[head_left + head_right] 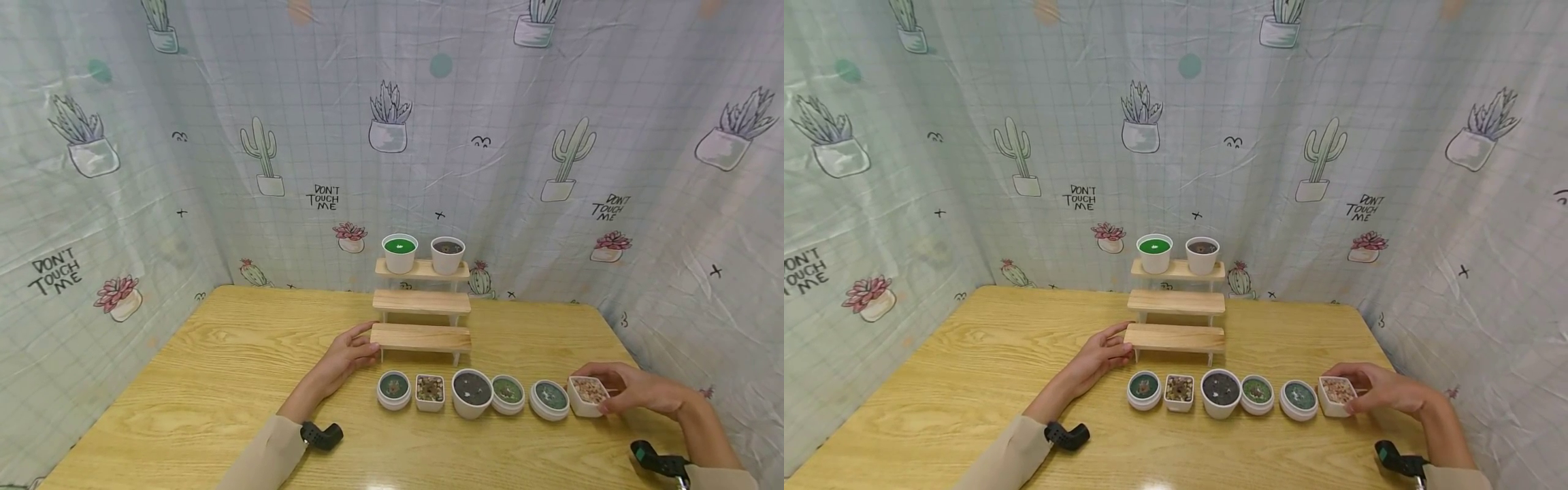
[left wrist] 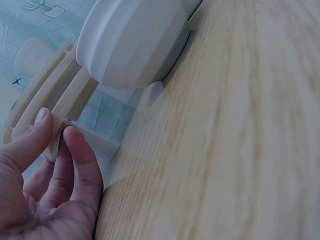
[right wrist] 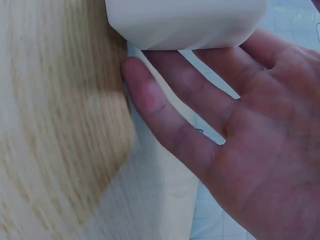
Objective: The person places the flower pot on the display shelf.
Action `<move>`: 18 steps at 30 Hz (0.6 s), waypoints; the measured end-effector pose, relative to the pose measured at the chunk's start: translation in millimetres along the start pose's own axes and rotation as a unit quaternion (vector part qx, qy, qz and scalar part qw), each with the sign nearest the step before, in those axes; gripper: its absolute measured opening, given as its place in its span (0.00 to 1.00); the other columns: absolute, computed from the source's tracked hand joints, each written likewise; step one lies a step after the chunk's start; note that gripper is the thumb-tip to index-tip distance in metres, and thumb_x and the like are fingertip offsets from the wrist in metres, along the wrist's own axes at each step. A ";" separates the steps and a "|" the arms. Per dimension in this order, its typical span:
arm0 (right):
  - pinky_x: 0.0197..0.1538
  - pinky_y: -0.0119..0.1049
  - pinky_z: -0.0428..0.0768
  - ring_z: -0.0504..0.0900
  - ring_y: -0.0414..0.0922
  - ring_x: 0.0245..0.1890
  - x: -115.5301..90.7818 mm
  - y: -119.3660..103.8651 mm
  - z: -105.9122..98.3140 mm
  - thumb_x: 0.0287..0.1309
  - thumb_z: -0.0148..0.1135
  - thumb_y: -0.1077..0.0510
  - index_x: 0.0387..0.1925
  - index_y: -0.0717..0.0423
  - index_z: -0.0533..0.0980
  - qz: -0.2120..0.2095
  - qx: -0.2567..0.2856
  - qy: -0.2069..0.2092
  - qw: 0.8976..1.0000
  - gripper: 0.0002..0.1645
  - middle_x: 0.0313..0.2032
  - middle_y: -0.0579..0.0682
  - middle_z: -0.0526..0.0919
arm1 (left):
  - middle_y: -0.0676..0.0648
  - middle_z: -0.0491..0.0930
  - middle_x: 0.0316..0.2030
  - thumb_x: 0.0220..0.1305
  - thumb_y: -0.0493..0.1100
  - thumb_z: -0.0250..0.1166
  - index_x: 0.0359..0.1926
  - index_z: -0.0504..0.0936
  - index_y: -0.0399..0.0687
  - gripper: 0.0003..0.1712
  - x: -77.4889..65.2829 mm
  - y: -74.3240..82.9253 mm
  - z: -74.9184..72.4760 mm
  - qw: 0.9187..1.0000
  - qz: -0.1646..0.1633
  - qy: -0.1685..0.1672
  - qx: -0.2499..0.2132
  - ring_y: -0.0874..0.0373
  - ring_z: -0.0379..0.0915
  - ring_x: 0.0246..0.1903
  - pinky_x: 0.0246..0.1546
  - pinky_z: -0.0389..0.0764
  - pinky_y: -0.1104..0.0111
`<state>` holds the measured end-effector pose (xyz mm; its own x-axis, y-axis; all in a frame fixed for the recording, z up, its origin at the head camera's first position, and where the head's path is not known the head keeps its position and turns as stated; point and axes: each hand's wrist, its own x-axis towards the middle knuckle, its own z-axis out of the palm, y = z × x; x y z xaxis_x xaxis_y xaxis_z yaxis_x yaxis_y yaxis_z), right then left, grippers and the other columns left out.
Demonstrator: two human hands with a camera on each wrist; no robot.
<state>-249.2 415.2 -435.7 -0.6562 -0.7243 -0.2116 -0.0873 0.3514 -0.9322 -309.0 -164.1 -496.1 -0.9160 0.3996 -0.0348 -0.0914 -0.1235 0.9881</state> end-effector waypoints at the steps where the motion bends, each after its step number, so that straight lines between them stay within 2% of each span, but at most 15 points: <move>1: 0.54 0.27 0.77 0.80 0.35 0.55 -0.1 -0.8 0.2 0.67 0.59 0.67 0.69 0.61 0.70 -0.007 -0.002 -0.001 1.000 0.30 0.59 0.39 0.82 | 0.51 0.81 0.44 0.74 0.38 0.64 0.81 0.53 0.44 0.43 0.0 0.3 0.3 1.000 -0.001 0.001 -0.001 0.62 0.81 0.45 0.48 0.85 0.71; 9: 0.54 0.26 0.78 0.79 0.33 0.55 -0.4 -6.4 2.9 0.67 0.57 0.71 0.69 0.61 0.71 -0.037 0.007 -0.004 0.999 0.30 0.60 0.38 0.82 | 0.51 0.81 0.43 0.74 0.38 0.63 0.81 0.52 0.44 0.42 -0.8 1.4 1.3 1.000 -0.004 0.000 -0.006 0.62 0.80 0.44 0.47 0.85 0.71; 14: 0.55 0.24 0.77 0.78 0.31 0.56 -1.7 -10.4 4.9 0.66 0.57 0.72 0.69 0.59 0.71 -0.057 -0.002 0.012 0.998 0.30 0.60 0.36 0.81 | 0.51 0.81 0.42 0.74 0.38 0.64 0.81 0.52 0.45 0.43 -0.8 1.3 0.9 1.000 -0.003 -0.002 -0.005 0.62 0.80 0.44 0.47 0.84 0.71; 18: 0.54 0.24 0.76 0.77 0.31 0.56 -3.4 -16.2 5.6 0.66 0.57 0.72 0.69 0.56 0.71 -0.054 -0.019 0.028 0.998 0.31 0.60 0.34 0.80 | 0.51 0.81 0.42 0.74 0.38 0.64 0.81 0.53 0.45 0.43 -0.5 1.6 0.3 1.000 -0.003 -0.001 -0.004 0.62 0.81 0.44 0.48 0.84 0.71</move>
<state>-241.3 408.6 -421.6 -0.6820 -0.7254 -0.0930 -0.1874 0.2962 -0.9366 -308.6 -164.2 -494.5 -0.9146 0.4024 -0.0397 -0.0994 -0.1287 0.9867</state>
